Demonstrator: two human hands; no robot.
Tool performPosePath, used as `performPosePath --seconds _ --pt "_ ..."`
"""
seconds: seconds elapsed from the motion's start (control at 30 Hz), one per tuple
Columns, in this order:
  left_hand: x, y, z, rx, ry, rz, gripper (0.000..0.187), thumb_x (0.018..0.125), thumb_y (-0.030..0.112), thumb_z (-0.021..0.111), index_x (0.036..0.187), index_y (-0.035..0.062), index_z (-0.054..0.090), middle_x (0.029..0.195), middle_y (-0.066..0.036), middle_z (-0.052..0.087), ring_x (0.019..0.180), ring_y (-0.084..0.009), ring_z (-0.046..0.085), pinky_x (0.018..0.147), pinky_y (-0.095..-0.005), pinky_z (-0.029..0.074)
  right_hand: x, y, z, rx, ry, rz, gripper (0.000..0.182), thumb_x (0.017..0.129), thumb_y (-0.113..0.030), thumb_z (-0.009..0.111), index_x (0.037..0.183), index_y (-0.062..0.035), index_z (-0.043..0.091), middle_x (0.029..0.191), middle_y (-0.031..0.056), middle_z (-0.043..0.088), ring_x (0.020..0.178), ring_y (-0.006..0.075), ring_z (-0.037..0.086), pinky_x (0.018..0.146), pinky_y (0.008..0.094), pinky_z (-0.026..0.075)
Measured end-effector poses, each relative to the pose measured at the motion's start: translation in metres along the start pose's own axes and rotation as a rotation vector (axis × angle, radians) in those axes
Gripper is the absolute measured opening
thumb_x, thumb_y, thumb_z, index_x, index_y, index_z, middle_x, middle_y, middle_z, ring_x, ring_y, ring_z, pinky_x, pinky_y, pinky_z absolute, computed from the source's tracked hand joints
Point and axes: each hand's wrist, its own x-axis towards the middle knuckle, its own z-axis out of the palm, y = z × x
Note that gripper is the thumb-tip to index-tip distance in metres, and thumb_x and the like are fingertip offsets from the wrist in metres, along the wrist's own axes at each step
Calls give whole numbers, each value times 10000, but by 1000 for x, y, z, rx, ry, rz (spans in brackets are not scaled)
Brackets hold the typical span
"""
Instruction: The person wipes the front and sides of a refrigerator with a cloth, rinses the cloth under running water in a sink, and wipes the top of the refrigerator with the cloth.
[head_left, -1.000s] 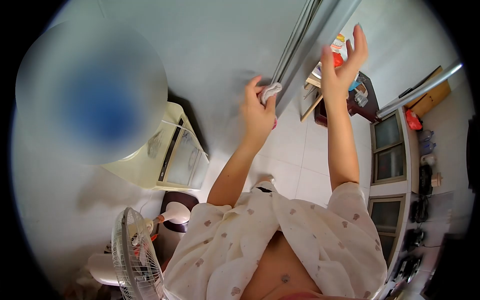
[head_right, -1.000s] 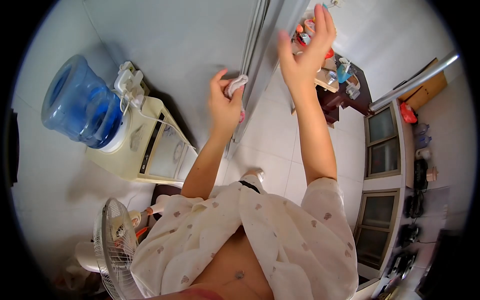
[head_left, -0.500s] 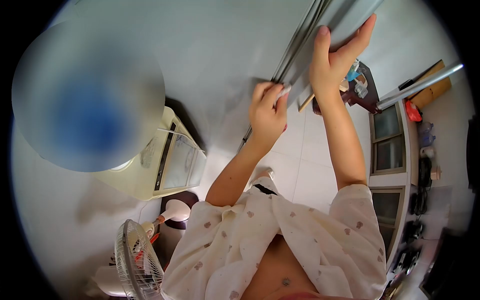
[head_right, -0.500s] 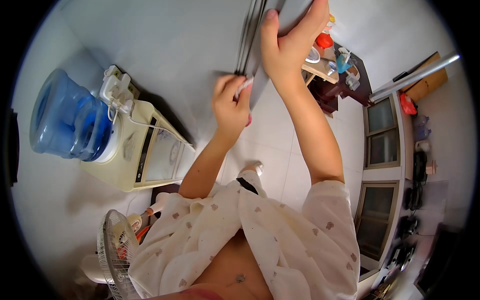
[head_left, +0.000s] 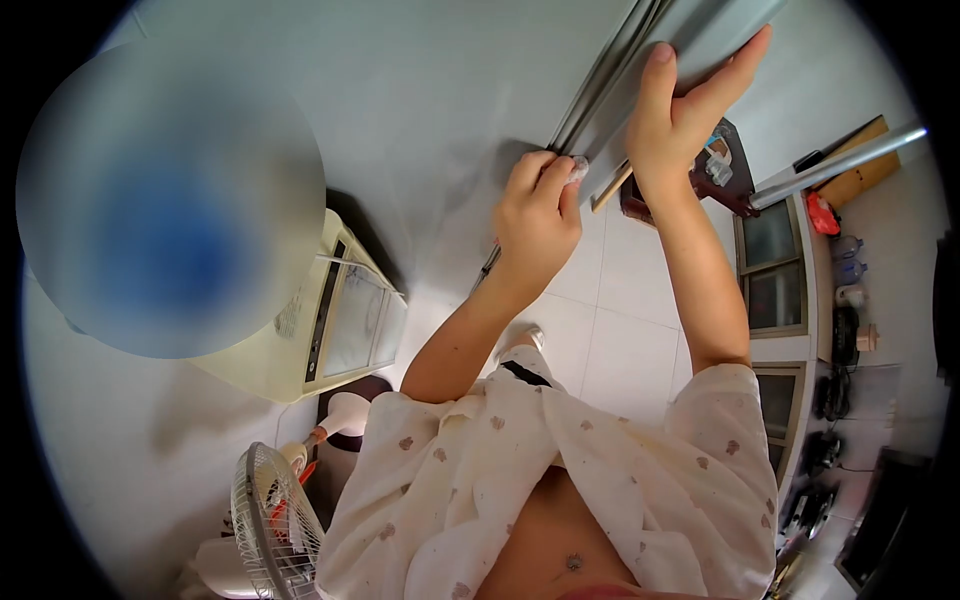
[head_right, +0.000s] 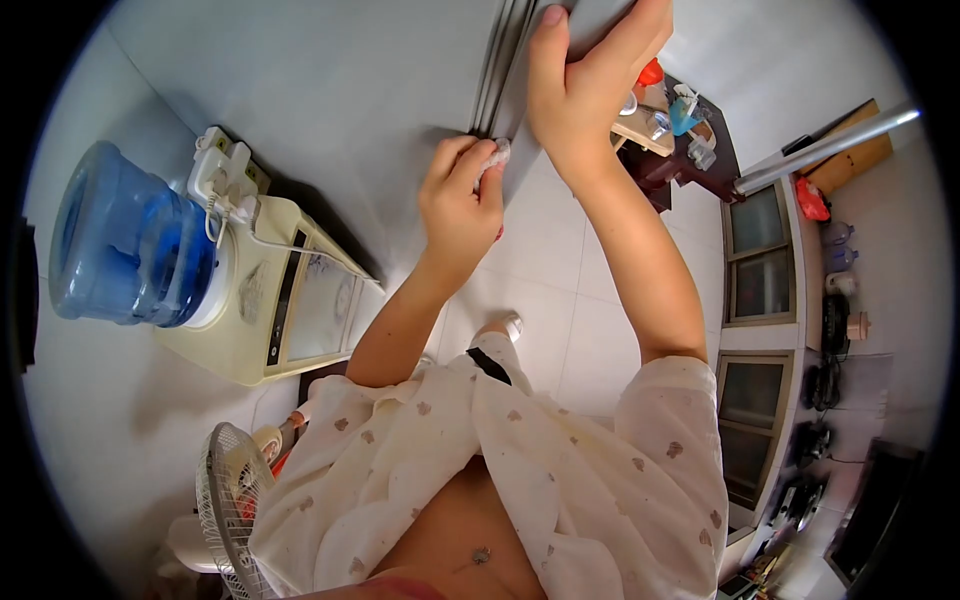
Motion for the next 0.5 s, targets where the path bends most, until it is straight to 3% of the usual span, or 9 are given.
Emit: performPosePath --seconds 0.17,0.3,0.5 --pt "-34 -21 -2 168 -91 -87 86 715 -1 574 800 3 584 793 -71 542 594 -217 537 510 -285 425 1 0 0 21 2 6 695 830 -126 486 1300 82 18 1357 206 111 1264 274 129 1022 362 91" --pt "-7 -1 -7 189 -162 -100 68 718 17 573 786 9 578 777 -65 535 606 -222 540 515 -292 428 0 1 -1 13 3 20 694 830 -126 484 1299 85 18 1359 209 103 1267 277 117 1023 365 86" --pt "-9 -3 -7 259 -135 82 89 698 19 578 786 22 578 778 -60 532 624 -239 536 523 -308 432 1 0 0 9 -12 -3 694 828 -138 489 1297 89 29 1350 211 113 1258 286 137 1019 365 100"
